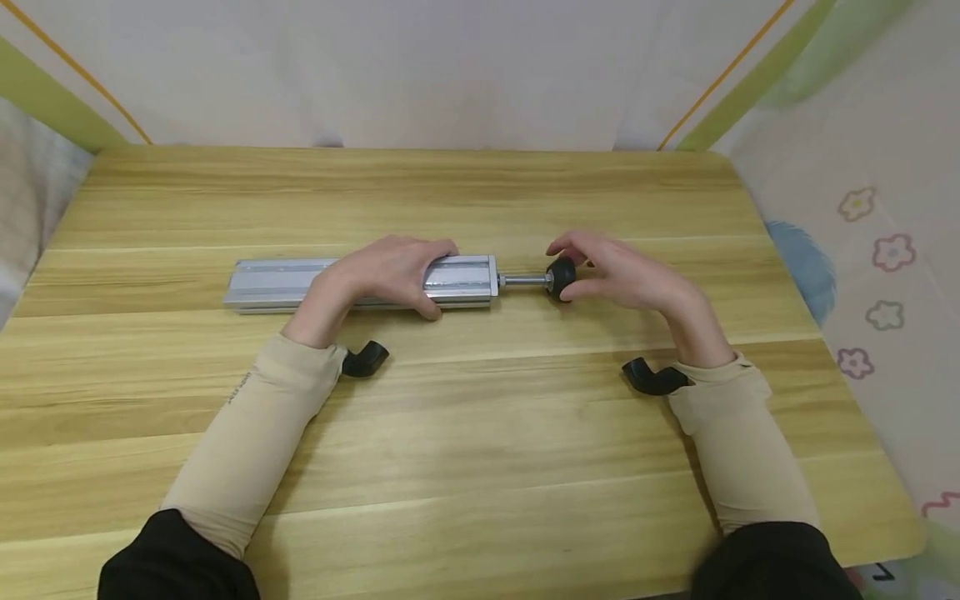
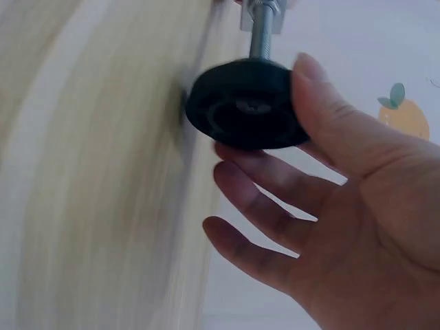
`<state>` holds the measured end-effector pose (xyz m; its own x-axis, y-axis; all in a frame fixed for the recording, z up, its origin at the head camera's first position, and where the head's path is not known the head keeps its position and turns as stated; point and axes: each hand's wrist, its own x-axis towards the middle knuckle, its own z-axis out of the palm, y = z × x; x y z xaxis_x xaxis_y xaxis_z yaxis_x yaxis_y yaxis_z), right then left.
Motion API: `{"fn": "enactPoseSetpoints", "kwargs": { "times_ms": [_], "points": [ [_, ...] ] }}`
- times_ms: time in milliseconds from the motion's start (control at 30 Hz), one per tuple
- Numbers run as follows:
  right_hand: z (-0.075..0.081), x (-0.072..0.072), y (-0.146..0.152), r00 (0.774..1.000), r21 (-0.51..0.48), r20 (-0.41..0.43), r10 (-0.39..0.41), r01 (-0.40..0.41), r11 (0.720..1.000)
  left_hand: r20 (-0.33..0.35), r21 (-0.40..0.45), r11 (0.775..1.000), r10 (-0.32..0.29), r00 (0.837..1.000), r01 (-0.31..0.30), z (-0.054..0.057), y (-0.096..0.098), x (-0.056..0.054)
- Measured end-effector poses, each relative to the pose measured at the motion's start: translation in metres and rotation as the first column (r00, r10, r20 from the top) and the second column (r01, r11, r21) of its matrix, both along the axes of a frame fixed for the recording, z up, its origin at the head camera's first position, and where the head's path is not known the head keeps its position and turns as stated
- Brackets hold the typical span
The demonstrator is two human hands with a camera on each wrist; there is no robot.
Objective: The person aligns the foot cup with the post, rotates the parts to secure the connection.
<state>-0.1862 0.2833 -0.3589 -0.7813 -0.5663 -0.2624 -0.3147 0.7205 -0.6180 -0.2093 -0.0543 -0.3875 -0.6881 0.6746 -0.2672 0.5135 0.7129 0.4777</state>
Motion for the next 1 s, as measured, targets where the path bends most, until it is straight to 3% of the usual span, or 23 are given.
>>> {"fn": "enactPoseSetpoints", "kwargs": {
  "times_ms": [233,533,767,1000],
  "points": [
    [0.001,0.001,-0.002,0.999,-0.010,0.040,0.006,-0.006,1.000,-0.005,0.000,1.000,-0.007,1.000,0.007,-0.002,-0.002,0.000],
    [-0.005,-0.003,-0.010,0.997,0.035,-0.070,0.034,-0.032,0.999,-0.020,0.007,1.000,-0.006,1.000,0.007,-0.001,-0.004,-0.001],
    [-0.001,-0.001,-0.007,1.000,0.023,-0.010,0.007,-0.007,1.000,-0.020,0.004,1.000,-0.003,1.000,0.003,-0.001,-0.006,-0.001],
    [0.002,-0.003,-0.010,0.999,0.024,0.017,0.031,-0.031,0.999,-0.023,-0.004,1.000,-0.004,1.000,0.004,-0.001,-0.008,-0.001]
  ]
}}
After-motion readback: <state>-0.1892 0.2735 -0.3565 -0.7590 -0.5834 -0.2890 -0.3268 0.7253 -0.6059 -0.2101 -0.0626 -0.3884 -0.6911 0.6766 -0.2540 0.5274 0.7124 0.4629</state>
